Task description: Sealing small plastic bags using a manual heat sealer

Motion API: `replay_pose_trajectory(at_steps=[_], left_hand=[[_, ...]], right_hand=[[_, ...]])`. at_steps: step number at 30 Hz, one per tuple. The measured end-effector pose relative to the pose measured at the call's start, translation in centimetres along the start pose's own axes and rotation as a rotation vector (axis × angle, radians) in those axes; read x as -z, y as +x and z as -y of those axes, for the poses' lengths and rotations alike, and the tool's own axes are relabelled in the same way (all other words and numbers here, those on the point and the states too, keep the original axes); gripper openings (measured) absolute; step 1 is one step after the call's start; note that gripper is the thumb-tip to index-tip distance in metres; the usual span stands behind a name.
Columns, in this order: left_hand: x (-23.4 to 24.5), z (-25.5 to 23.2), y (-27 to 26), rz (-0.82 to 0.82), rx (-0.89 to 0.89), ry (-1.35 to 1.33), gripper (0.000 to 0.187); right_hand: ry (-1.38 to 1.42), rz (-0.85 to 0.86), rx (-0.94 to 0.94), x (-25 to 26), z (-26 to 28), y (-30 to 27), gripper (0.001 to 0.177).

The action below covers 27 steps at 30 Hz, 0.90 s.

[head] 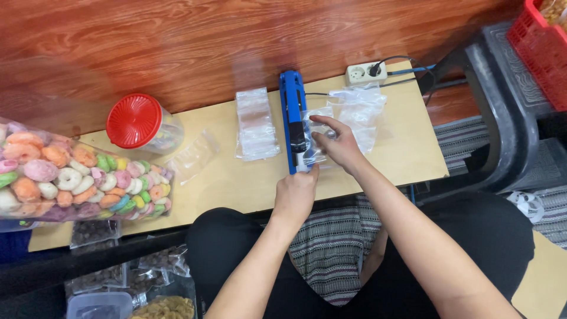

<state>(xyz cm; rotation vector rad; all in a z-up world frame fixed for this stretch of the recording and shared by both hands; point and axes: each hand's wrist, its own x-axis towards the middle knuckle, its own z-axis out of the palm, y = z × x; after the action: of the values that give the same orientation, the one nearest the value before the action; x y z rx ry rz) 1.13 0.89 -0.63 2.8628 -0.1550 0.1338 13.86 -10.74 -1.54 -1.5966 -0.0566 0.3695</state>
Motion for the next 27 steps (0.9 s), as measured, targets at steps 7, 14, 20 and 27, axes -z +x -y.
replay_pose_trajectory(at_steps=[7,14,20,27], left_hand=[[-0.8,-0.1,-0.5,0.003,-0.027,0.043,0.035],[1.2,-0.8,-0.6,0.206,-0.105,-0.045,0.052],[3.0,-1.3,-0.2,0.416,-0.08,-0.169,0.07],[4.9,-1.6,0.1,0.398,-0.041,-0.226,0.068]], right_hand=[[0.006,0.058,0.06,0.5,-2.0,0.9,0.051],[-0.013,0.105,0.053,0.5,-1.8,1.1,0.058],[0.062,0.105,-0.058,0.2,2.4,-0.7,0.054],[0.125,0.047,-0.053,0.6,2.3,-0.5,0.055]])
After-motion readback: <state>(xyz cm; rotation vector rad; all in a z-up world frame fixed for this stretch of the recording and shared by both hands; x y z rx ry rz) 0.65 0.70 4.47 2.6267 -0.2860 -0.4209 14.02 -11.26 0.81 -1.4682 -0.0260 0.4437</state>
